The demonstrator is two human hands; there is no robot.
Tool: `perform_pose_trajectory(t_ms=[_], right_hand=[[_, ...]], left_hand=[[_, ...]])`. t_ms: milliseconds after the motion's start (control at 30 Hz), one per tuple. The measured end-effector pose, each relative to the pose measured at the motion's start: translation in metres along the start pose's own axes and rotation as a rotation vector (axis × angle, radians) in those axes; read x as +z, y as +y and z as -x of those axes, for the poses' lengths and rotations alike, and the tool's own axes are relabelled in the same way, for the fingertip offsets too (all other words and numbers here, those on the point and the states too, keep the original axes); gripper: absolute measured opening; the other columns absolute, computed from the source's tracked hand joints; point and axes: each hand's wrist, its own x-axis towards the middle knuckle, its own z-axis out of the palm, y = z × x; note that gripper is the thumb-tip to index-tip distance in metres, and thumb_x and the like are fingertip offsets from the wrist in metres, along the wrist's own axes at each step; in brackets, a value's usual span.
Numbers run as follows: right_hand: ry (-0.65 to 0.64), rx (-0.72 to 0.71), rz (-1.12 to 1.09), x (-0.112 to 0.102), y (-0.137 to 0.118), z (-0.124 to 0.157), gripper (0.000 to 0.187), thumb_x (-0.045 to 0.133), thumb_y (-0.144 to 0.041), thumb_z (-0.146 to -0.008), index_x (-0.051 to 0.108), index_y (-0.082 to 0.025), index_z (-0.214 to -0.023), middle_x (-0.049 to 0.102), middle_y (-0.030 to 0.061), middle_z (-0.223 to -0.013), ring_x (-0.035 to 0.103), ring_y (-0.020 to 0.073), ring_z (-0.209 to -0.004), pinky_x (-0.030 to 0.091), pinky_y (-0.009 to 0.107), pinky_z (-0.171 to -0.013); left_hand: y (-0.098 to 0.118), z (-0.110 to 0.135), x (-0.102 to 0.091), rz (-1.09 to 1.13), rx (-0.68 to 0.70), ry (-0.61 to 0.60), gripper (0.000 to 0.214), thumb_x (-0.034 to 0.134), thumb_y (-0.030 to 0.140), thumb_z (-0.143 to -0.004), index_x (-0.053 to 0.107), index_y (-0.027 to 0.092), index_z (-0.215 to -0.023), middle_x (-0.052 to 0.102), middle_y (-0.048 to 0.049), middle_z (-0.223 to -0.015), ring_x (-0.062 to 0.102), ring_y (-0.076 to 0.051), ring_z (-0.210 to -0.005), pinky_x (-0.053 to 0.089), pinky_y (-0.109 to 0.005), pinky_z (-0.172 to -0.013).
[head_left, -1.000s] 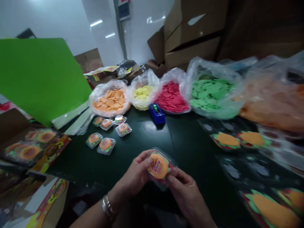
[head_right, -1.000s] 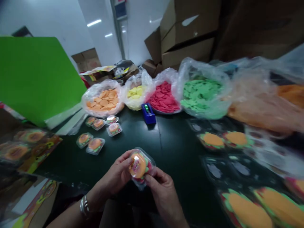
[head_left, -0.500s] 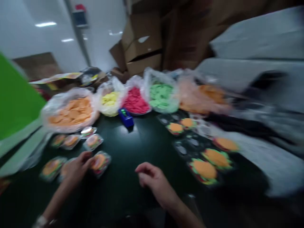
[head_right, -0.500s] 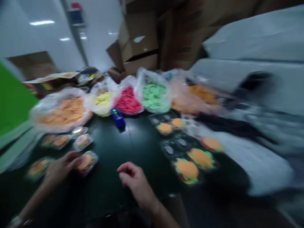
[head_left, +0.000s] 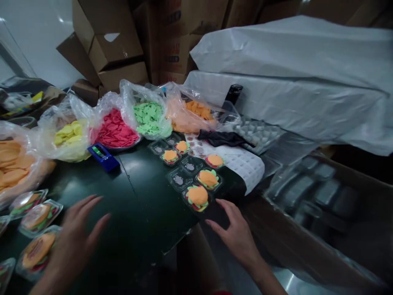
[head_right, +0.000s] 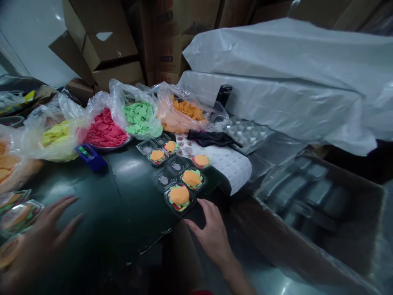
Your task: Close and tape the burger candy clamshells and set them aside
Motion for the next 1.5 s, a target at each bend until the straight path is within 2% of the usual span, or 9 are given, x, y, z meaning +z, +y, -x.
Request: perform_pose_trajectory(t_ms=[167,233,300,400,567,667,800,1000,1500], right_hand=[[0.071,-0.115,0.023,0.017,-0.003,0.000,0.057,0.064,-0.048,-0.078,0.050,-0.017,-0.123,0.059,0.0159,-0.117,0.055,0.0317,-0.108,0.046,0.050,-0.091],[0.074,-0.147,0.030,0.019,-0.008,0.002,0.055,0.064,-0.047,-0.078,0.050,-0.017,-0.123,0.060,0.0157,-0.115,0.056,0.0315,-0.106,0.047,0.049,-0.088],[0.035,-0.199,0.025,0.020,-0.018,0.006,0.051,0.065,-0.043,-0.079,0.051,-0.017,-0.120,0.062,0.0150,-0.112,0.057,0.0305,-0.102,0.047,0.047,-0.084],[-0.096,-0.303,-0.020,0.028,-0.044,0.012,0.044,0.068,-0.033,-0.078,0.054,-0.016,-0.116,0.063,0.0142,-0.110,0.057,0.0288,-0.099,0.047,0.043,-0.081],[-0.400,-0.460,-0.095,0.053,-0.097,0.013,0.045,0.069,-0.025,-0.077,0.054,-0.017,-0.119,0.064,0.0139,-0.111,0.056,0.0291,-0.098,0.045,0.043,-0.081],[-0.437,-0.523,-0.114,0.070,-0.113,0.007,0.051,0.069,-0.027,-0.077,0.053,-0.017,-0.124,0.061,0.0156,-0.115,0.055,0.0304,-0.101,0.046,0.046,-0.083],[-0.458,-0.591,-0.174,0.088,-0.119,-0.009,0.070,0.072,-0.038,-0.072,0.045,-0.018,-0.133,0.050,0.0176,-0.131,0.044,0.0339,-0.120,0.041,0.052,-0.096],[-0.734,-0.679,-0.134,0.101,-0.136,-0.036,0.088,0.080,-0.051,-0.057,0.047,-0.020,-0.133,0.037,0.0164,-0.143,0.028,0.0359,-0.134,0.030,0.055,-0.106],[-0.839,-0.697,-0.122,0.103,-0.146,-0.044,0.057,0.075,-0.050,-0.066,0.062,-0.027,-0.116,0.037,0.0129,-0.144,0.025,0.0369,-0.135,0.026,0.057,-0.105]], left_hand=[[0.131,-0.081,0.109,0.563,-0.194,-0.400,0.047,0.060,0.037,-0.077,0.055,0.015,-0.119,0.069,-0.0103,-0.095,0.065,-0.020,-0.076,0.051,-0.030,-0.065],[0.149,-0.099,0.141,0.585,-0.203,-0.437,0.039,0.059,0.025,-0.076,0.057,0.013,-0.113,0.068,-0.0036,-0.074,0.061,-0.014,-0.056,0.047,-0.023,-0.053],[0.145,-0.102,0.151,0.568,-0.204,-0.435,0.030,0.055,0.016,-0.074,0.061,0.014,-0.104,0.061,0.0019,-0.060,0.055,-0.011,-0.046,0.042,-0.020,-0.047],[0.110,-0.088,0.131,0.498,-0.229,-0.386,0.027,0.052,0.011,-0.071,0.064,0.015,-0.096,0.055,0.0047,-0.052,0.051,-0.010,-0.044,0.039,-0.020,-0.047],[0.041,-0.043,0.066,0.305,-0.363,-0.246,0.029,0.050,0.012,-0.071,0.065,0.015,-0.096,0.059,0.0026,-0.057,0.052,-0.012,-0.048,0.040,-0.023,-0.051],[0.019,-0.025,0.047,0.235,-0.412,-0.192,0.030,0.049,0.011,-0.073,0.065,0.016,-0.098,0.062,0.0012,-0.061,0.054,-0.012,-0.050,0.043,-0.023,-0.055],[0.011,-0.020,0.044,0.213,-0.385,-0.154,0.028,0.049,0.012,-0.076,0.066,0.016,-0.098,0.068,-0.0032,-0.074,0.060,-0.015,-0.063,0.047,-0.026,-0.065],[0.010,-0.020,0.049,0.234,-0.301,-0.146,0.027,0.048,0.012,-0.080,0.066,0.016,-0.099,0.071,-0.0081,-0.093,0.064,-0.020,-0.083,0.047,-0.031,-0.079],[0.010,-0.019,0.053,0.273,-0.277,-0.133,0.027,0.048,0.008,-0.077,0.065,0.015,-0.098,0.072,-0.0069,-0.088,0.065,-0.018,-0.078,0.050,-0.028,-0.075]])
